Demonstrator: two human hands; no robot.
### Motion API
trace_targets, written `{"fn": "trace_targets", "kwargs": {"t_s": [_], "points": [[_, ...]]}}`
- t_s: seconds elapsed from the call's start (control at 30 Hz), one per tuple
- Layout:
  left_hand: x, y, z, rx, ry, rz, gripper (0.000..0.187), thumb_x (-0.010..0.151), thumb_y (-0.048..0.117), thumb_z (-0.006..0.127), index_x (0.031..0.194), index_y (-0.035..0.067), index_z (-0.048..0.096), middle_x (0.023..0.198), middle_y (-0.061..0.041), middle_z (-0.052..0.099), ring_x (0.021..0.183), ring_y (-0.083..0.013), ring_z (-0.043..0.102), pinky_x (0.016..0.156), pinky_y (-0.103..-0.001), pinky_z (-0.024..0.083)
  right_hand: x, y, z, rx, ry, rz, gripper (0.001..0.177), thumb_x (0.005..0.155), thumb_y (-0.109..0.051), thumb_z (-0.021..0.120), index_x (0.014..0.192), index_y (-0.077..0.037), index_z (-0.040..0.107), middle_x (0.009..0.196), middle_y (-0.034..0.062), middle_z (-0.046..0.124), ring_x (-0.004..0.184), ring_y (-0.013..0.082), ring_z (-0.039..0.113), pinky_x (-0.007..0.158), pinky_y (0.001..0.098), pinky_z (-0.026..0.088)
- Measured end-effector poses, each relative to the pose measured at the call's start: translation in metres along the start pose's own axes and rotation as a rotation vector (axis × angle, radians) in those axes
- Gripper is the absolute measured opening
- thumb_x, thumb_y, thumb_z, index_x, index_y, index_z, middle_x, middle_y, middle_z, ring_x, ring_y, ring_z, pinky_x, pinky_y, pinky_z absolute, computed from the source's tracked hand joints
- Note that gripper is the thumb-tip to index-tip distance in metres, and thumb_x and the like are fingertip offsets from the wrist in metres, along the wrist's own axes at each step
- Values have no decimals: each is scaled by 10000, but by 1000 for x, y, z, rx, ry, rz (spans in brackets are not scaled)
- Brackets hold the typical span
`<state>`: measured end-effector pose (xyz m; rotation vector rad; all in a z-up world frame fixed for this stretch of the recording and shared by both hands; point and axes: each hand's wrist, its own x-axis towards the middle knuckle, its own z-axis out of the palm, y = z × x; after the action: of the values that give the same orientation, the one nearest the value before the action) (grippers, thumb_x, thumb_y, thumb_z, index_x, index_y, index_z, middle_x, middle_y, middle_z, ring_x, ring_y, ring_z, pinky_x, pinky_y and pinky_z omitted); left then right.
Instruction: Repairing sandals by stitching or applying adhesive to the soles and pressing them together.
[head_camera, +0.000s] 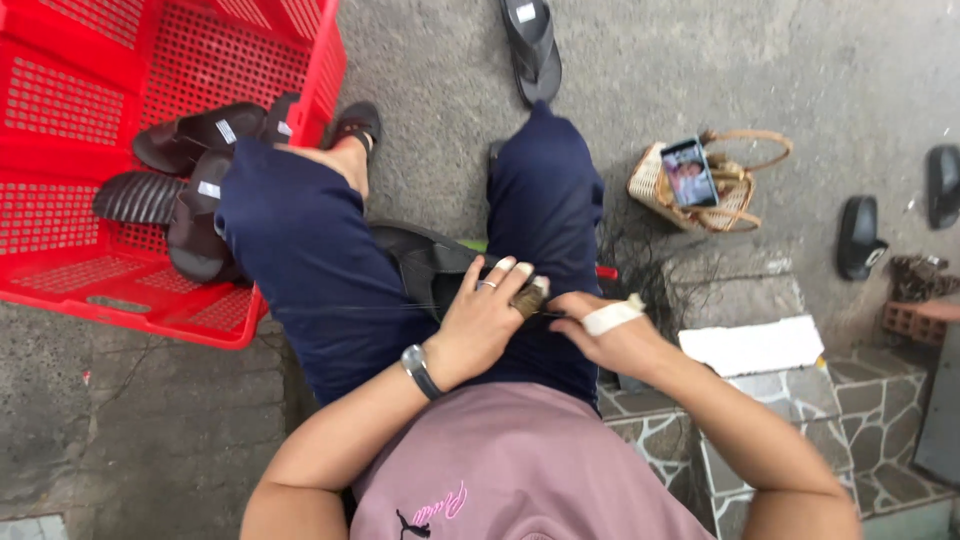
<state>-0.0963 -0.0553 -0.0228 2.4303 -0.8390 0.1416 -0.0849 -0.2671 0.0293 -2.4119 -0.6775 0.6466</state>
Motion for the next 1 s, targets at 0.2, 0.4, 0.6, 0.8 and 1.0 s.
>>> {"fn": "trace_targets", "kwargs": {"t_s": [0.2,0.4,0.6,0.8,1.0], "points": [[-20,-10,1,-284,-182,-61,788,663,319,794,1337,51,485,1392,-197,406,1334,-360,392,1086,-554,294,-7,-4,26,-69,46,97,187,904,-256,593,1074,-186,568,843,51,653,747,291,694,596,378,568],[-37,-13,26,-115,146,44,224,866,261,666,870,41,625,1101,-130,524,1038,-364,551,773,-406,485,-4,-13,28,-161,32,79,209,926,-234,563,1114,-145,544,816,65,616,687,290,681,544,366,561],[-31,-6,-27,-747,-33,-191,181,823,229,705,859,55,673,989,-68,562,834,-297,632,683,-328,522,2,-27,24,-243,-18,69,240,912,-139,519,1149,-109,489,786,86,581,616,286,662,498,366,550],[-35,-11,-15,-811,-111,-389,484,666,363,848,1033,92,685,1075,-52,553,667,-237,648,585,-320,566,1,-20,36,-199,56,95,218,931,-187,533,1131,-104,515,782,68,591,624,271,671,504,332,550],[-25,-1,-19,-739,-50,-209,195,856,233,695,864,38,692,920,-29,584,739,-230,661,648,-277,539,-1,-15,38,-133,189,28,195,942,-189,540,1114,-98,523,773,73,589,648,280,670,529,341,554]]}}
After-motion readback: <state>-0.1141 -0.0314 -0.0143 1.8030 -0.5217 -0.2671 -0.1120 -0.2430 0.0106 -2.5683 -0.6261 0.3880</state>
